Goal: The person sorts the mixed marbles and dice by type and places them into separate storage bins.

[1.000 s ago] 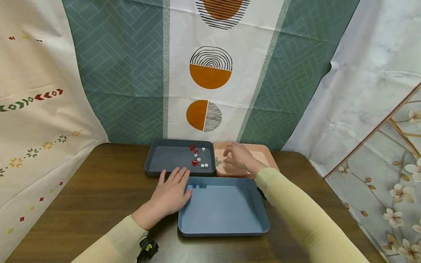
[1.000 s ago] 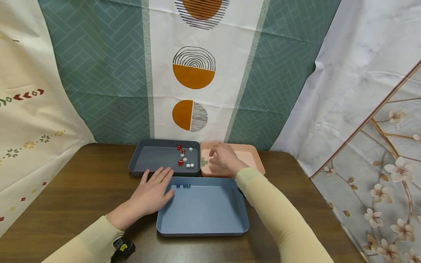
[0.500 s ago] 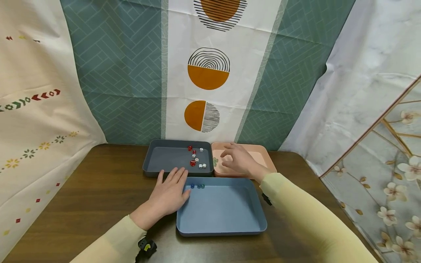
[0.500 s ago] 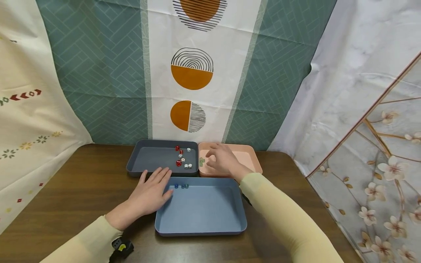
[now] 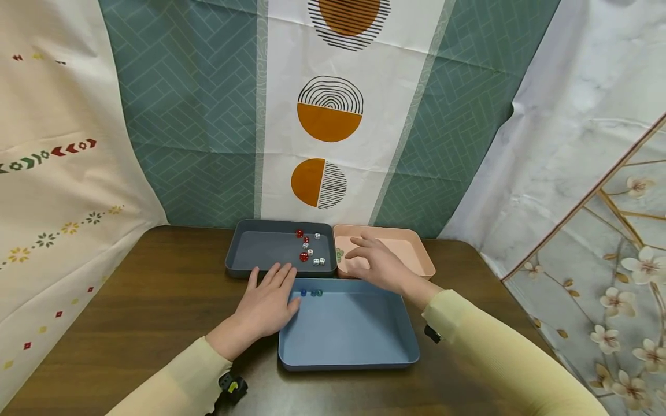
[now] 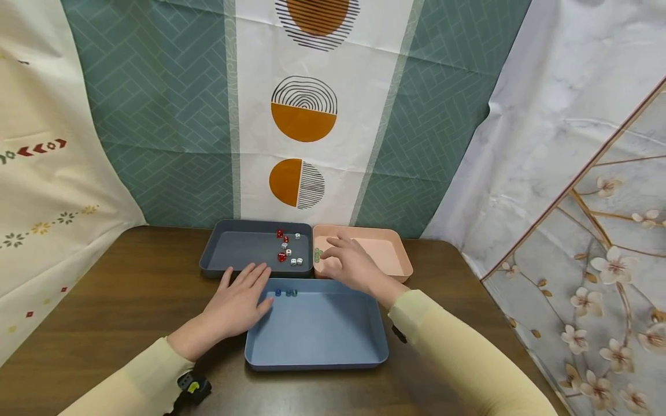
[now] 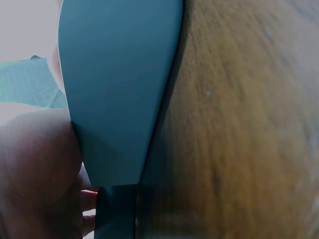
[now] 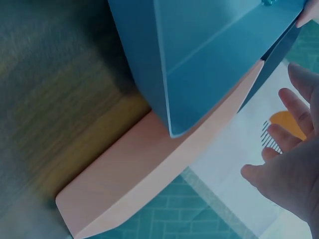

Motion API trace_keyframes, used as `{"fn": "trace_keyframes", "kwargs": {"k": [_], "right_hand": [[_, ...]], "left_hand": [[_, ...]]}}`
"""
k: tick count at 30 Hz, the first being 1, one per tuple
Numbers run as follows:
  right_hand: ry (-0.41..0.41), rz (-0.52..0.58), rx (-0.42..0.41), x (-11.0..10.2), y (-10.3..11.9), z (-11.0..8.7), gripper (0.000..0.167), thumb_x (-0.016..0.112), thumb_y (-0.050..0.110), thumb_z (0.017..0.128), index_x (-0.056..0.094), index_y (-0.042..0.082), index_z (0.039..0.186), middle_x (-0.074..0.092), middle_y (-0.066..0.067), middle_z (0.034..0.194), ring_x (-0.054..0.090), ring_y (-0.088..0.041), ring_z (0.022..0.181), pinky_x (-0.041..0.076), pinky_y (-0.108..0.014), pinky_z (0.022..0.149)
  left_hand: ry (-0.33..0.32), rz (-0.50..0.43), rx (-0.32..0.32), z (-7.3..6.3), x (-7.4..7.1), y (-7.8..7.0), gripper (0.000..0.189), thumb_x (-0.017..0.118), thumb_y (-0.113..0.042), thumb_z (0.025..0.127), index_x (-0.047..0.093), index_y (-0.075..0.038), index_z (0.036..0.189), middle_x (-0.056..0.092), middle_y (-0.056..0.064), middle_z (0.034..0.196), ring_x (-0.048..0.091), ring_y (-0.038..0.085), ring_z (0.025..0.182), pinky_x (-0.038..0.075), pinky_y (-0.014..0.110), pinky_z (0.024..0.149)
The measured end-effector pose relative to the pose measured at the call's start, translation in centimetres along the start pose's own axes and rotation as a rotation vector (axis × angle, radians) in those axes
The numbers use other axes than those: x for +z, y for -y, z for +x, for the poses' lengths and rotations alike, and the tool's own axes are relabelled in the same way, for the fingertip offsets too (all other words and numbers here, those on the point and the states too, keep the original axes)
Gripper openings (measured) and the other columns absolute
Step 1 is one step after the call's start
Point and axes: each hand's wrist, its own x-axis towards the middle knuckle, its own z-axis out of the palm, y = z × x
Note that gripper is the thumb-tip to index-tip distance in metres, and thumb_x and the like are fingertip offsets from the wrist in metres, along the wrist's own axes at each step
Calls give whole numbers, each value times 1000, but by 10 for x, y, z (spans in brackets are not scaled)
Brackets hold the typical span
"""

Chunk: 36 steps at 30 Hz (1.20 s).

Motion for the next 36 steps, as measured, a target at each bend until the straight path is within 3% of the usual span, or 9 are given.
{"fn": "trace_keyframes", "kwargs": {"k": [10,17,26,36], "right_hand": [[31,22,-76,5,15,-11,43,86,25,100,78,8,138,47,-18,170,21,-42,167,19,-62,133],[52,9,-112,10,26,-12,42,88,24,98,79,10,137,47,-19,170,22,-43,166,24,-64,130],[91,-28,-173,21,33,-10,39,89,24,98,81,11,133,48,-19,169,24,-42,166,18,-64,132],[102,-64,-210,29,38,-10,37,89,26,97,82,13,131,50,-19,167,25,-45,165,21,-66,131]], "left_hand": [[-3,11,-1,0,-1,-2,74,59,-46,114,38,-5,172,32,15,179,21,41,167,7,73,130],[-10,2,30,1,-3,-3,76,59,-52,113,41,-7,171,30,14,180,21,41,167,9,72,130],[-5,-8,39,-3,-4,-2,79,56,-56,113,40,-6,171,30,14,180,21,41,167,9,73,130],[-10,32,54,-7,-1,1,81,54,-60,113,39,-6,171,30,14,179,23,40,167,10,73,129]]}}
